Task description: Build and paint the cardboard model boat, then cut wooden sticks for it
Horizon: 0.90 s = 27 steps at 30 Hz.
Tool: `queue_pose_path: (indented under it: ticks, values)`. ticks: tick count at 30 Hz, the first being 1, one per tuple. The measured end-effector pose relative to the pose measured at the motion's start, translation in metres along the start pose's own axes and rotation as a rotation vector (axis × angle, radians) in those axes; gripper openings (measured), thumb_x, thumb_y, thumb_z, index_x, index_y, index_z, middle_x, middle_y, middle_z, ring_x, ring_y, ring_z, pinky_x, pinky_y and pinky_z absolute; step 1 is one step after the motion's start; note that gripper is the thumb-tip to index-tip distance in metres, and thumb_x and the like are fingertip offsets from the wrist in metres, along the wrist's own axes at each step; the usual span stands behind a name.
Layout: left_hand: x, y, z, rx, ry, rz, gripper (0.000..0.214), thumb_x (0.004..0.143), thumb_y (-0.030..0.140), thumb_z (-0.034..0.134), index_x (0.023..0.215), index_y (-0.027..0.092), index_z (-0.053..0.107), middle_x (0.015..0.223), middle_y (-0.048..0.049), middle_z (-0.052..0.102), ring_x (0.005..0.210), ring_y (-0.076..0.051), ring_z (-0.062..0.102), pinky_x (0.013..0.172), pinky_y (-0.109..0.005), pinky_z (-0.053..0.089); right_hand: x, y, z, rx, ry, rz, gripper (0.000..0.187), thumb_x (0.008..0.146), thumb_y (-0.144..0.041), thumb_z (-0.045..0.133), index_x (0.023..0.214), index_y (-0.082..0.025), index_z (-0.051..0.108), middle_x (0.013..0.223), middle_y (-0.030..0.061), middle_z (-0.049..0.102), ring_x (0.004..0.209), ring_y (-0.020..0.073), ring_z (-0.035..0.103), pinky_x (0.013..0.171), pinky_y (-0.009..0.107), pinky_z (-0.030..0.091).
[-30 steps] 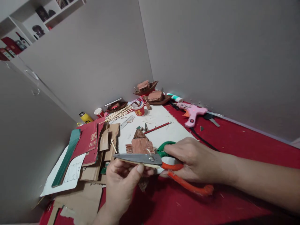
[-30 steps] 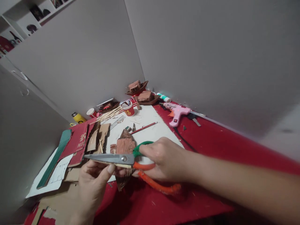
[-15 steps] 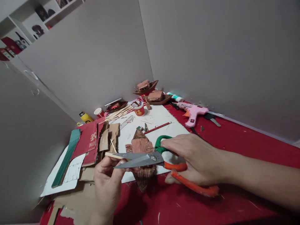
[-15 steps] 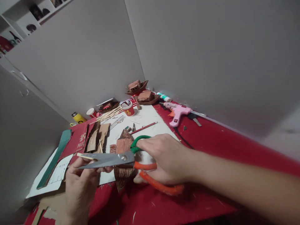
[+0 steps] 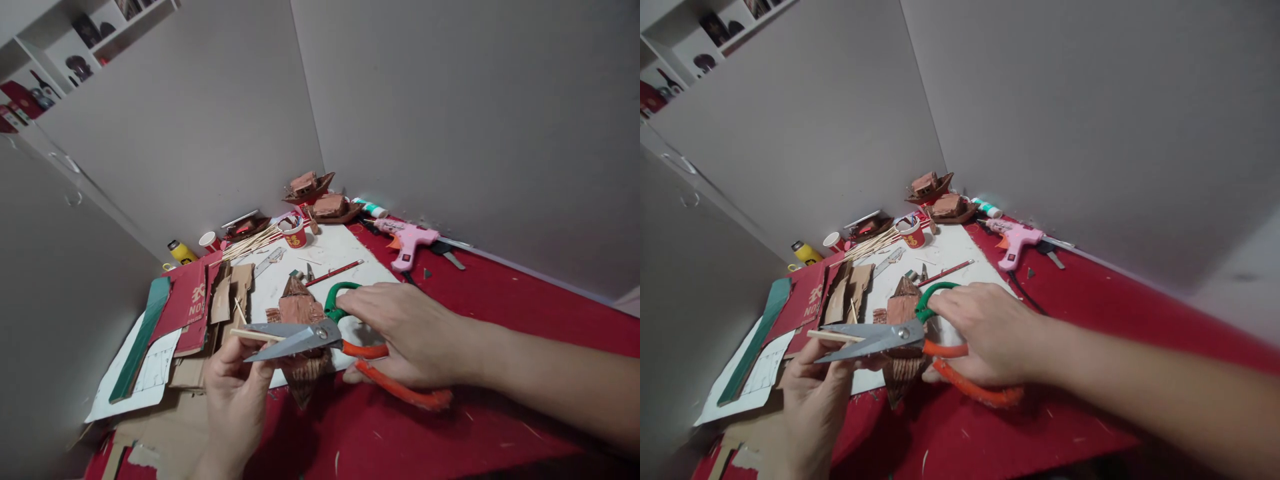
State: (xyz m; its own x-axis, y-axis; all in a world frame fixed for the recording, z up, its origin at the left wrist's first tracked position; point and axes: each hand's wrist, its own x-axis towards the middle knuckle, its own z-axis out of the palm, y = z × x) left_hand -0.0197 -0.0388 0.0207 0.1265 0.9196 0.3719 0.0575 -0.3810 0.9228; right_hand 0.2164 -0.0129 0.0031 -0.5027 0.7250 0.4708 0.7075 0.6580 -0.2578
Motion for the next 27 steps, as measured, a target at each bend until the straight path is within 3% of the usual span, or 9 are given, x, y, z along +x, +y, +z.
queue_pose_path:
  ticks: [9,15,27]
  values:
    - [0.001,-0.006,0.004,-0.002,0.101,-0.036,0.010,0.083,0.028,0.067,0.086,0.018,0.070,0.074,-0.0033,0.074,0.068,-0.016,0.068,0.065,-0.023,0.054,-0.002,0.002,0.005,-0.016,-0.001,0.003,0.047,0.075,-0.065,0.059,0.074,-0.020,0.050,0.067,0.0023,0.062,0.056,0.0181,0.055,0.054,0.028,0.028]
    - [-0.001,-0.006,0.007,-0.026,0.148,-0.063,0.013,0.079,0.028,0.070,0.085,0.017,0.071,0.073,-0.0040,0.074,0.067,-0.018,0.069,0.065,-0.028,0.057,-0.003,0.002,0.008,0.013,0.010,-0.006,0.045,0.076,-0.063,0.060,0.072,-0.020,0.049,0.064,0.0015,0.061,0.054,0.0170,0.055,0.051,0.028,0.027]
    - [0.000,0.004,0.017,-0.118,0.136,-0.094,0.012,0.079,0.028,0.070,0.077,0.017,0.069,0.066,-0.0019,0.073,0.060,-0.017,0.070,0.062,-0.027,0.059,-0.008,0.004,0.018,0.071,0.070,-0.087,0.044,0.083,-0.062,0.052,0.070,-0.020,0.046,0.055,-0.0016,0.053,0.046,0.0143,0.049,0.047,0.027,0.027]
